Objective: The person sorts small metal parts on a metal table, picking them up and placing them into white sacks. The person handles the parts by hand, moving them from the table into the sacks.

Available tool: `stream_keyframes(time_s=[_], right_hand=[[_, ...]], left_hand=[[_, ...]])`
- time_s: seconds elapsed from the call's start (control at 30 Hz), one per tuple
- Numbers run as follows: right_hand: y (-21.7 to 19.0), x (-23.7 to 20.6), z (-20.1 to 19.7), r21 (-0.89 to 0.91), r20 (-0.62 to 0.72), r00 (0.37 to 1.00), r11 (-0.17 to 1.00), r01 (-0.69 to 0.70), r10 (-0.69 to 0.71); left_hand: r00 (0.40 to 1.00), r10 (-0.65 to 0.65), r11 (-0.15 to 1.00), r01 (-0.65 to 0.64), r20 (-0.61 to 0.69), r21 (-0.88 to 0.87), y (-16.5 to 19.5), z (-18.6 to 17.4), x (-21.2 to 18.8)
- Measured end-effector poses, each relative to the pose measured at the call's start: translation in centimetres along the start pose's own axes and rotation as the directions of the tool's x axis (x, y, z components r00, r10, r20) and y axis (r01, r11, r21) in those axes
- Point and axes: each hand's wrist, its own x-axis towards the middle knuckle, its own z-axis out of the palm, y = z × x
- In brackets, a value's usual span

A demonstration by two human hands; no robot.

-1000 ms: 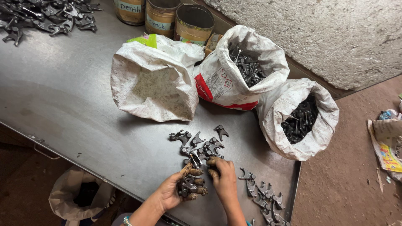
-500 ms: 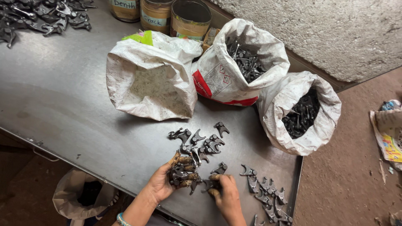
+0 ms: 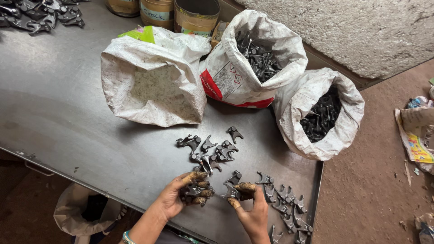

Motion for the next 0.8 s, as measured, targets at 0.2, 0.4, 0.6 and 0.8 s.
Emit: stream_keyframes(time_s=[0.2, 0.4, 0.6, 0.8], right_hand=[[-0.7, -0.1, -0.3, 0.001, 0.015, 0.997, 0.997, 0.074, -0.074], [-1.3, -0.2, -0.2, 0.028, 0.049, 0.986, 0.987, 0.159, -0.161], [-2.3, 0.0, 0.1, 0.012, 0.097, 0.974, 0.979, 0.205, -0.205], [-2.3, 1.0, -0.7, 0.044, 0.095, 0.975, 0.979, 0.199, -0.203]], left_hand=[[0.997, -0.054, 0.925, 0.068, -0.048, 0.374, -0.5, 2.6, -0.5], [1.0, -0.014, 0.893, 0.006, 0.014, 0.45, -2.2, 2.9, 1.0], [0.999, -0.014, 0.881, -0.004, 0.033, 0.474, -2.5, 1.7, 1.8], [0.999, 0.045, 0.894, -0.051, 0.024, 0.445, -0.3, -0.4, -0.8]])
